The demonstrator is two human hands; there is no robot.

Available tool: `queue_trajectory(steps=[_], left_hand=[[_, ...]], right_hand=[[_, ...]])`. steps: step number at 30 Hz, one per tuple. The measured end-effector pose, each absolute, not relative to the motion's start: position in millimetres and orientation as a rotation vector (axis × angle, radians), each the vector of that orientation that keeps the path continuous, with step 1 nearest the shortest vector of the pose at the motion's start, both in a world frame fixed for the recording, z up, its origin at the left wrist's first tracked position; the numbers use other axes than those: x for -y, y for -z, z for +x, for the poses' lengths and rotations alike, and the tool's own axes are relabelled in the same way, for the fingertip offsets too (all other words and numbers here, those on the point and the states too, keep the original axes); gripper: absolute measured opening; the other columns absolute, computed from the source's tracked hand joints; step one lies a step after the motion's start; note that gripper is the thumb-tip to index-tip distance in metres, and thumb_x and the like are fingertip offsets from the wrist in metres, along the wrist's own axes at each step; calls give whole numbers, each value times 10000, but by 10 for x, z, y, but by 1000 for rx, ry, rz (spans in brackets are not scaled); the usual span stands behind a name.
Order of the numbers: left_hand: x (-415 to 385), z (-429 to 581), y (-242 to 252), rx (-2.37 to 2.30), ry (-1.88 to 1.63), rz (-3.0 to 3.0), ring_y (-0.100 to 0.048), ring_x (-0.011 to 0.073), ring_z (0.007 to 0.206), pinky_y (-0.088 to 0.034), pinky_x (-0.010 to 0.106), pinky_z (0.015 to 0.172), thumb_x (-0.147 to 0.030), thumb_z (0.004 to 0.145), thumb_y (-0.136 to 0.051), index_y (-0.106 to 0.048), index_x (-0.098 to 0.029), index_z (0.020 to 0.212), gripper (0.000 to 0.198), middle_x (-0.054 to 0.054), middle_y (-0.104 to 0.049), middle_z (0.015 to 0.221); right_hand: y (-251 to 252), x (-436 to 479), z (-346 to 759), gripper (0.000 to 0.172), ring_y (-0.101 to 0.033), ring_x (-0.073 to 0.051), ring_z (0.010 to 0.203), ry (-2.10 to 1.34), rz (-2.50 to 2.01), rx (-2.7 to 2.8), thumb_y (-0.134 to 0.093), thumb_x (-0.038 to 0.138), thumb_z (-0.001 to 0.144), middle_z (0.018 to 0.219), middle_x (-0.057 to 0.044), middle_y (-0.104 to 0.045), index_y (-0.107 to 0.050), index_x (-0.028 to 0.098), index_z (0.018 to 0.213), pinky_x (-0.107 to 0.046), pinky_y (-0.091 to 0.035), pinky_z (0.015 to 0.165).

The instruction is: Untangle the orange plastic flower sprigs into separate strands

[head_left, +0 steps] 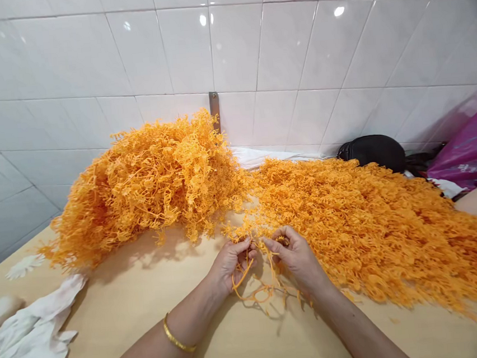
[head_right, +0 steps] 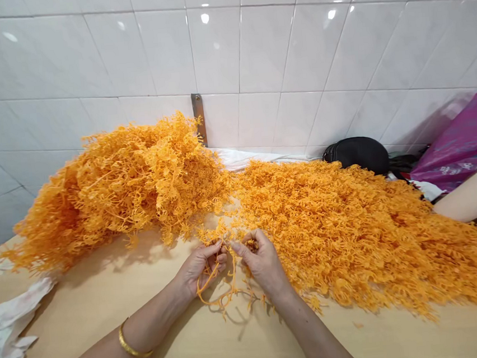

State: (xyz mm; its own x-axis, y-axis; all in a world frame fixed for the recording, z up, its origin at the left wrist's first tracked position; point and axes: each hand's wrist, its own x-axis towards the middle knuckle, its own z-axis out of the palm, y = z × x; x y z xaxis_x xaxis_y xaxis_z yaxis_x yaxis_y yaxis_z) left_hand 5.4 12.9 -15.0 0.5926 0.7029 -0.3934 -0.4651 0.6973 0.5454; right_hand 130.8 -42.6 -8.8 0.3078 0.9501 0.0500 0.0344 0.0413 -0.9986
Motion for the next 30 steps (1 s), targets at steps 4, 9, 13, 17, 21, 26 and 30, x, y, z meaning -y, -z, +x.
queue_trajectory(steps=[4,9,13,17,21,26,30], left_hand=[[-121,72,165,-646,-725,380,-523,79,445,-460,204,494,-79,753,-507,-545,-87,686,78,21,-549,547],[-163,44,184,-521,-701,336,-477,58,432,-444,169,476,-106,780,-480,-558,-74,720,104,-3,-469,490],[-209,-8,176,-457,-690,312,-419,38,413,-407,137,431,-154,830,-404,-539,-75,700,203,-15,-422,491],[-206,-11,205,-422,-632,368,-298,6,345,-293,114,355,-156,808,-440,-466,-106,605,211,-44,-373,481],[-188,-1,217,-421,-420,533,-223,7,321,-213,123,336,-192,741,-528,-375,-133,501,291,-74,-247,411],[-262,-83,134,-436,-414,455,-203,13,313,-157,121,319,-132,734,-512,-320,-157,541,274,-93,-187,426],[-323,-143,132,-476,-549,419,-247,15,326,-190,113,332,-117,768,-470,-348,-153,599,212,-90,-205,450]], right_hand=[[125,451,1230,279,-360,-80,429,-841,-1378,1213,-619,413,667,509,59,-454,-539,190,813,-197,-278,397],[116,453,1232,192,-405,-108,535,-668,-1433,1455,-470,332,797,588,17,-498,-557,180,718,-221,-299,485],[67,439,1255,223,-359,-109,524,-553,-1476,1623,-442,263,802,536,37,-405,-459,187,593,-230,-263,495],[-64,475,1242,221,-378,-114,530,-606,-1327,1754,-423,226,800,555,28,-442,-474,194,587,-232,-278,509],[-171,557,1285,208,-440,-122,576,-908,-1184,1799,-439,253,790,607,7,-525,-552,195,626,-237,-341,549],[-226,614,1551,278,-381,-100,449,-1139,-1064,1348,-509,382,717,508,24,-406,-427,193,530,-240,-324,446],[-262,647,1712,244,-392,-110,473,-707,-1270,1327,-474,354,771,506,26,-409,-449,200,584,-261,-338,492]])
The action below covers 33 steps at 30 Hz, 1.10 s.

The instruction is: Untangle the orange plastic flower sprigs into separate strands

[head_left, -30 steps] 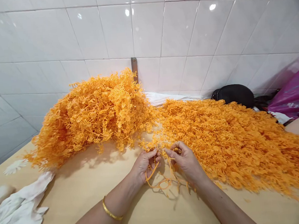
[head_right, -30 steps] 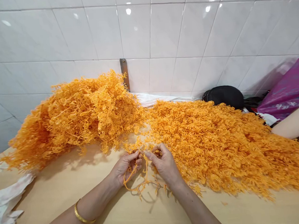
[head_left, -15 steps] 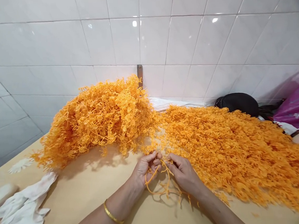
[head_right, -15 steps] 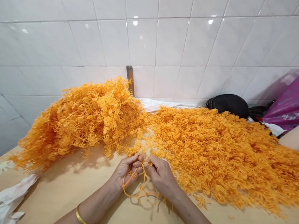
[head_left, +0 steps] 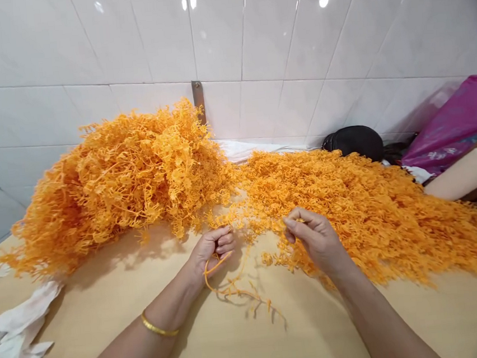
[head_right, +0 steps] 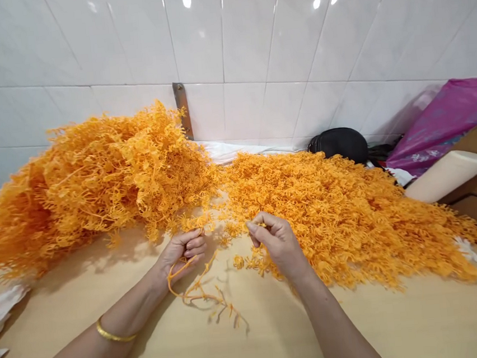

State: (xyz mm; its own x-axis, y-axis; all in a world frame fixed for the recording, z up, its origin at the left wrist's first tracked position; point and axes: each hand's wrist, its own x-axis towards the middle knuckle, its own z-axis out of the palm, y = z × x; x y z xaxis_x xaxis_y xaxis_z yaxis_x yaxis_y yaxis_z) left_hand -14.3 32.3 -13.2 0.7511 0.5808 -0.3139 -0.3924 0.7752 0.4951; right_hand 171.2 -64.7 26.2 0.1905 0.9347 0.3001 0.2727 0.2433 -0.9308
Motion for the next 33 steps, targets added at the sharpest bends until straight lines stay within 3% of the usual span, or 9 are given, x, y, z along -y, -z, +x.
queue_trajectory(steps=[3,5,8,10,13,21,27,29,33], left_hand=[[-319,-163,133,-441,-521,458,-244,9,323,-183,114,325,-120,756,-482,-342,-149,569,236,-87,-215,448],[-300,-185,106,-374,-535,470,-235,6,325,-184,116,324,-117,745,-490,-351,-143,557,235,-84,-226,446],[-243,-241,47,-310,-543,495,-218,1,331,-181,111,327,-121,738,-503,-410,-123,586,178,-82,-256,446],[-190,-280,26,-332,-502,549,-219,1,333,-173,112,328,-147,740,-513,-418,-120,571,196,-77,-271,434],[-115,-306,32,-433,-441,683,-207,7,318,-148,130,321,-209,733,-541,-394,-133,528,264,-73,-281,399],[-137,22,68,-547,-529,830,-222,4,320,-124,141,334,-249,631,-650,-424,-148,630,247,-60,-432,445],[-169,117,164,-529,-568,868,-402,42,369,-289,180,355,-241,608,-667,-522,-101,638,203,1,-538,531],[-200,87,159,-548,-561,883,-375,32,338,-243,175,323,-242,597,-674,-526,-95,606,208,-6,-527,499],[-252,53,131,-578,-548,876,-272,-3,287,-132,162,302,-243,585,-681,-519,-88,572,225,-25,-492,447]], right_hand=[[-223,727,1688,191,-448,-144,596,-291,-1563,1696,-442,278,804,622,-17,-494,-507,192,646,-284,-359,566],[-162,788,1631,162,-480,-183,753,-60,-1656,1940,-406,227,820,811,-69,-550,-556,185,776,-325,-375,679],[-46,809,1552,289,-417,-246,1023,134,-1656,2209,-418,259,830,1148,-117,-488,-507,207,1100,-410,-312,862],[30,737,1525,376,-355,-265,1116,208,-1606,2340,-418,331,838,1252,-106,-429,-437,248,1205,-458,-238,929],[116,508,1549,328,-325,-253,1153,292,-1588,2402,-354,350,867,1263,-72,-440,-491,272,1155,-475,-178,959],[188,-96,1845,310,-358,-257,1126,439,-1813,2253,-389,270,834,1245,-110,-453,-568,201,1077,-434,-232,921],[83,-7,1772,272,-349,-294,1134,519,-1790,2202,-477,134,720,1252,-172,-420,-621,121,950,-408,-274,915],[22,56,1731,242,-356,-289,1124,517,-1767,2095,-434,109,740,1220,-175,-440,-630,118,881,-403,-299,904],[-65,157,1679,301,-482,-227,949,295,-1663,1834,-340,113,799,1002,-131,-547,-573,137,988,-364,-395,811]])
